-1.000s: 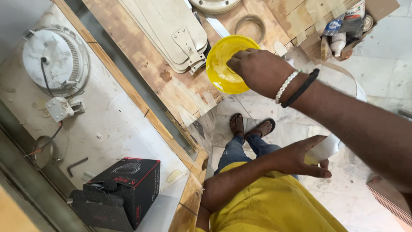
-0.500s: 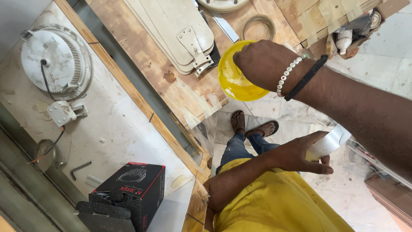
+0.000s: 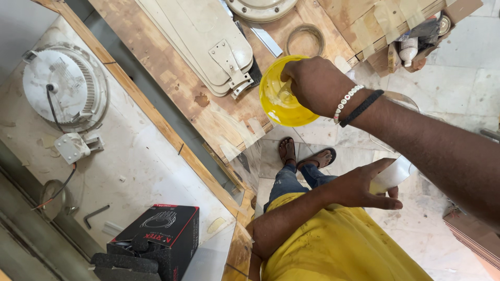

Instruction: The person repeatedly applies a white adhesive to a long, thin strip using a small spatula. They scoop adhesive from a yellow container and spread it along the strip's length, then place the strip on a wooden surface.

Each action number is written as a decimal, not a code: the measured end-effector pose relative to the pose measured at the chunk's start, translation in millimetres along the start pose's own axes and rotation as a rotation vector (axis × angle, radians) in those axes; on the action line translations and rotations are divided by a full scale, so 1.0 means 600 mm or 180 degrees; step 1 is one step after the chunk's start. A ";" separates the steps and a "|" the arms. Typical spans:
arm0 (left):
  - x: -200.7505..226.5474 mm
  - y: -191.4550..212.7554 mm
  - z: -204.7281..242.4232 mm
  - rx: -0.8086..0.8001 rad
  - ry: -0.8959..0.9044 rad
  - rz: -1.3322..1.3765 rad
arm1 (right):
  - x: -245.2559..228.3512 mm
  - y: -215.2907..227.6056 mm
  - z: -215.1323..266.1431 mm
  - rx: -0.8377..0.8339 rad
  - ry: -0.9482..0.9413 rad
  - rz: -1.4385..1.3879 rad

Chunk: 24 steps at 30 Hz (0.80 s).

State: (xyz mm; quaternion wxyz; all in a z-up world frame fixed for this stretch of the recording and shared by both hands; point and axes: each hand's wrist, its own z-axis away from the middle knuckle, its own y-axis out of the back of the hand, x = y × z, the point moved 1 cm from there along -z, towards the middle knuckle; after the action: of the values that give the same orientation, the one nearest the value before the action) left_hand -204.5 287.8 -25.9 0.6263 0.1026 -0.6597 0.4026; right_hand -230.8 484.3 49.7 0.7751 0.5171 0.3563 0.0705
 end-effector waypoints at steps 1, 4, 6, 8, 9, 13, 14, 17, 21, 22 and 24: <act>0.000 0.001 0.000 -0.0003 -0.0014 -0.0007 | -0.001 -0.001 0.002 0.0086 0.0009 -0.0023; 0.003 0.003 0.000 -0.0027 0.0074 0.0052 | -0.007 -0.005 0.009 0.0330 -0.0073 -0.0119; 0.002 0.001 0.002 -0.0007 0.0092 0.0083 | -0.008 -0.005 0.015 0.0317 -0.0212 -0.0084; 0.002 0.000 0.002 0.0016 0.0010 0.0060 | -0.009 0.003 0.023 0.0393 -0.0283 -0.0072; 0.000 -0.001 0.003 0.0031 0.0017 0.0137 | -0.010 0.010 0.030 0.0455 -0.0274 -0.0072; -0.006 -0.007 0.001 0.0092 -0.0036 0.0078 | -0.014 0.054 0.083 0.0715 -0.0062 -0.0172; -0.007 -0.007 0.000 0.0114 -0.0076 -0.0034 | -0.011 0.067 0.100 0.0708 -0.0239 -0.0469; -0.011 -0.009 0.005 0.0098 -0.0134 -0.0095 | 0.004 0.085 0.159 0.0774 -0.0581 -0.1369; -0.013 -0.021 0.011 0.0139 -0.0197 -0.0114 | 0.073 0.068 0.273 0.1231 -0.0853 -0.2709; -0.013 -0.023 0.012 0.0135 -0.0197 -0.0036 | 0.098 0.053 0.306 0.1293 -0.1192 -0.3303; -0.013 -0.028 0.012 0.0109 -0.0221 0.0025 | 0.151 0.010 0.379 0.1467 -0.1860 -0.4480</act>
State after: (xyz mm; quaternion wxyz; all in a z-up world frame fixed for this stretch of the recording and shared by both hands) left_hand -197.6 269.1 -25.4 0.5996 0.1245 -0.6744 0.4125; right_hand -20.2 359.2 59.3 0.5732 0.3155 0.3872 -0.6496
